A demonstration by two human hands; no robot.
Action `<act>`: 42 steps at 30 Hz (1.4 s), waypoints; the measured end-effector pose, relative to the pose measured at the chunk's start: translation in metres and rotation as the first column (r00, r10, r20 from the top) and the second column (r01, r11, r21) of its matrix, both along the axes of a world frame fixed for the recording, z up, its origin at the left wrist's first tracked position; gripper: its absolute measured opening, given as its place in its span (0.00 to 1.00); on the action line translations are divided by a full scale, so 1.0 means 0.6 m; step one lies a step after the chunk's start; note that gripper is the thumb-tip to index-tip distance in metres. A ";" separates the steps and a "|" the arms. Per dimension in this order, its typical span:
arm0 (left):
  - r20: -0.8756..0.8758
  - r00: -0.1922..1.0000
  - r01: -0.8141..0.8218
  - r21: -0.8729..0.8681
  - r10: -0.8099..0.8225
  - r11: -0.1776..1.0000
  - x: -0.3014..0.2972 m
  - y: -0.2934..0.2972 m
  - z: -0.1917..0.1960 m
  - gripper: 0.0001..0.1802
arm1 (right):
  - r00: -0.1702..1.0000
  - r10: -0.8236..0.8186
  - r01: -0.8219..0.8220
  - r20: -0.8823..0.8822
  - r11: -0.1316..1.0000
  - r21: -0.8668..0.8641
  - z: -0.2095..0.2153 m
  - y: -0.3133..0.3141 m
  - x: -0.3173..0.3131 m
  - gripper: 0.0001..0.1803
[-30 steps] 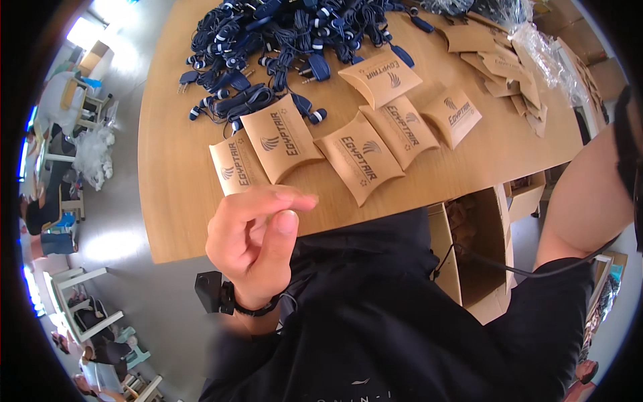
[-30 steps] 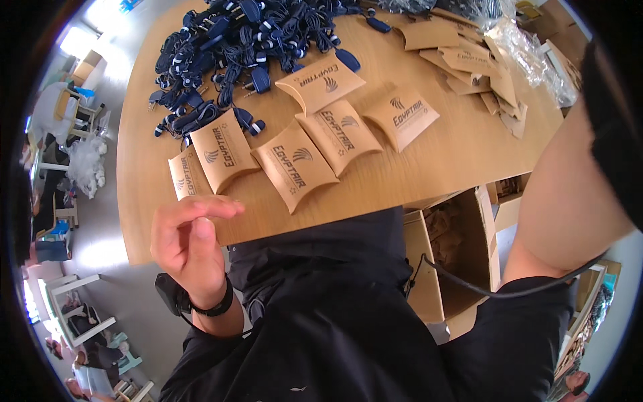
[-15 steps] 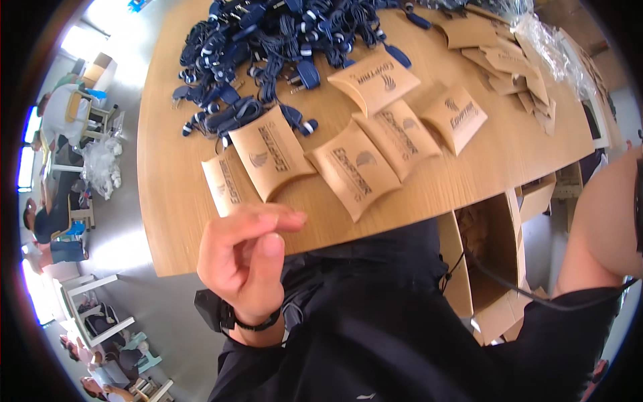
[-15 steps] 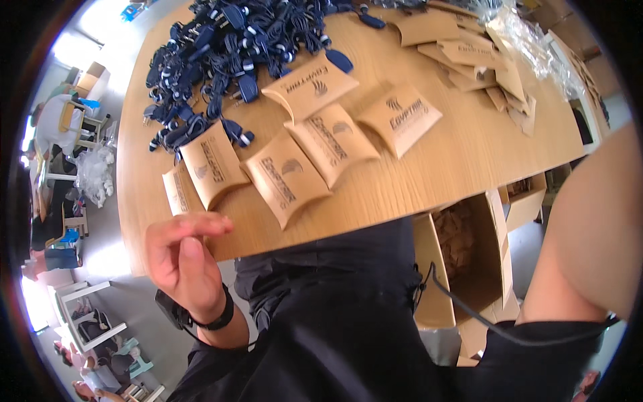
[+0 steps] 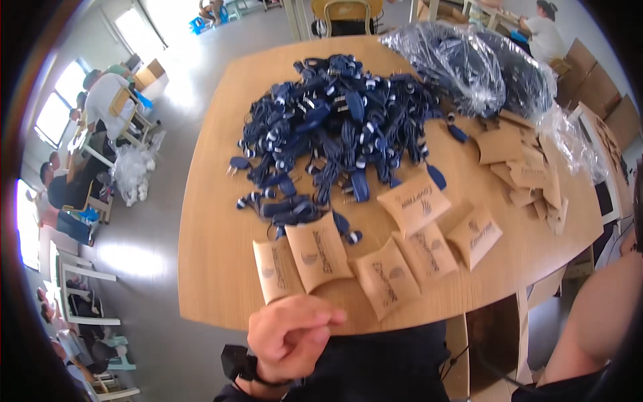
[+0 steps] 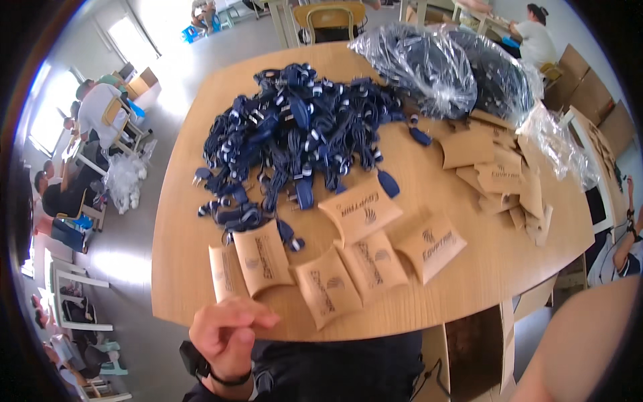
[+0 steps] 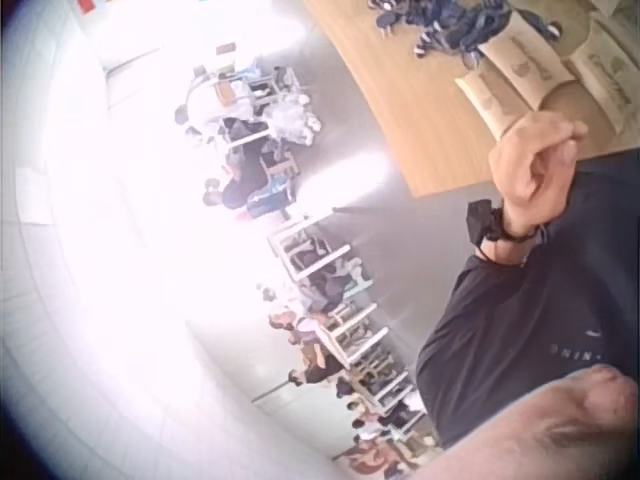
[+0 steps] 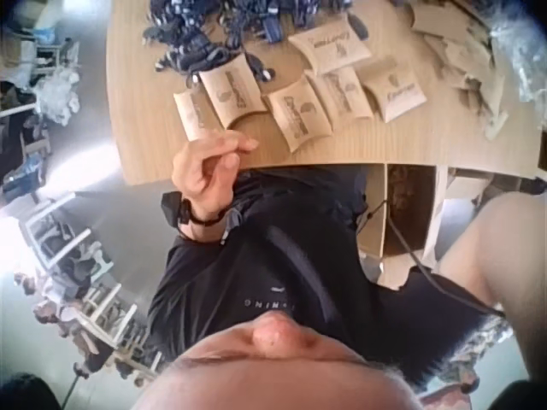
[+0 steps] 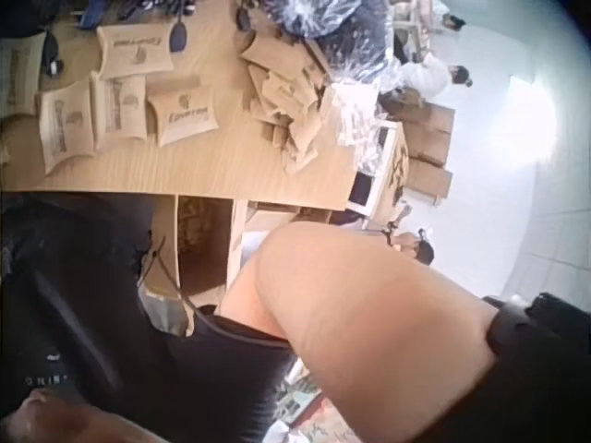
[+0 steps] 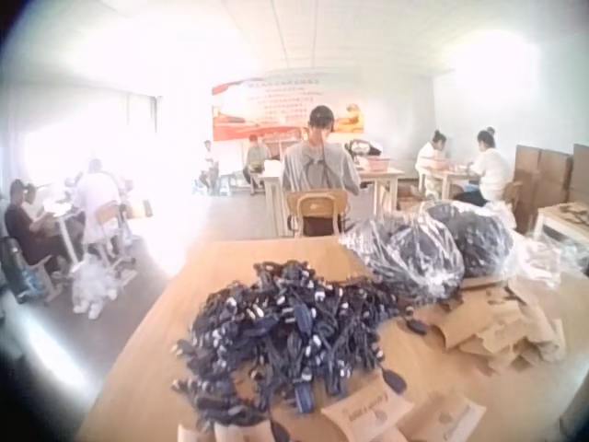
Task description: Packing blue headphones into branded EgyptAir amenity kit boxes.
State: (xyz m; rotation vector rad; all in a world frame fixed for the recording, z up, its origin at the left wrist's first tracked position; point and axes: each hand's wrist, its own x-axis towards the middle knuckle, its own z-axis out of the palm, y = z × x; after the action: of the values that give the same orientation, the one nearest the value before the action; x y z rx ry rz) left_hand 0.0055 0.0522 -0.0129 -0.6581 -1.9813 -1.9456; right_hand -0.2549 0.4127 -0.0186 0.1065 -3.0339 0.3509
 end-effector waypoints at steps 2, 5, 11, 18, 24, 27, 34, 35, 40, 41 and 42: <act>-0.019 0.999 -0.038 0.006 0.038 0.999 0.001 0.002 0.003 0.09 | 1.000 0.015 -0.015 0.007 1.000 -0.007 0.004 -0.012 -0.007 0.44; -0.032 0.997 -0.075 0.036 0.077 0.997 0.006 0.002 0.014 0.09 | 1.000 0.011 -0.011 0.016 1.000 -0.009 0.007 -0.015 -0.013 0.44; 0.046 0.999 -0.007 -0.051 0.009 0.999 0.011 -0.015 0.017 0.08 | 0.999 -0.005 0.006 0.032 1.000 -0.012 0.006 -0.016 -0.015 0.44; 0.003 1.000 0.011 -0.065 -0.011 0.998 0.013 -0.014 0.015 0.08 | 0.999 0.009 -0.008 0.032 1.000 -0.018 -0.003 -0.028 -0.023 0.44; -0.039 0.999 0.015 -0.049 -0.017 0.999 0.002 -0.009 0.011 0.08 | 0.999 -0.005 0.005 0.034 1.000 -0.005 0.004 -0.018 -0.025 0.45; -0.063 0.998 -0.009 -0.067 0.005 0.998 0.004 -0.007 0.017 0.07 | 0.999 0.024 -0.023 0.035 0.999 -0.036 -0.008 -0.036 -0.033 0.45; -0.080 0.997 0.015 -0.020 -0.016 1.000 -0.001 -0.011 0.010 0.07 | 0.999 0.024 -0.023 0.034 1.000 -0.015 -0.009 -0.039 -0.039 0.45; -0.096 0.995 0.012 -0.024 -0.014 1.000 0.003 -0.011 0.013 0.07 | 0.999 0.028 -0.027 0.027 0.999 -0.019 -0.008 -0.040 -0.038 0.45; -0.072 0.997 -0.006 -0.021 0.005 1.000 0.018 -0.003 0.010 0.07 | 0.998 0.045 -0.044 0.047 0.999 -0.023 -0.030 -0.045 -0.015 0.45; -0.039 0.999 -0.003 -0.005 0.003 1.000 0.022 -0.004 0.010 0.07 | 0.998 0.049 -0.048 0.049 0.998 -0.027 -0.032 -0.047 -0.014 0.45; -0.039 0.999 -0.005 -0.017 0.005 1.000 0.011 -0.011 0.011 0.07 | 0.998 0.054 -0.053 0.025 0.998 -0.032 -0.026 -0.050 -0.031 0.45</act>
State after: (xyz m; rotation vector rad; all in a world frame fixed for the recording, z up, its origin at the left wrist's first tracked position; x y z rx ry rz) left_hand 0.0119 0.0456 -0.0065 -0.6899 -1.9764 -1.9001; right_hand -0.2735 0.3828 -0.0341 0.1828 -3.0543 0.4063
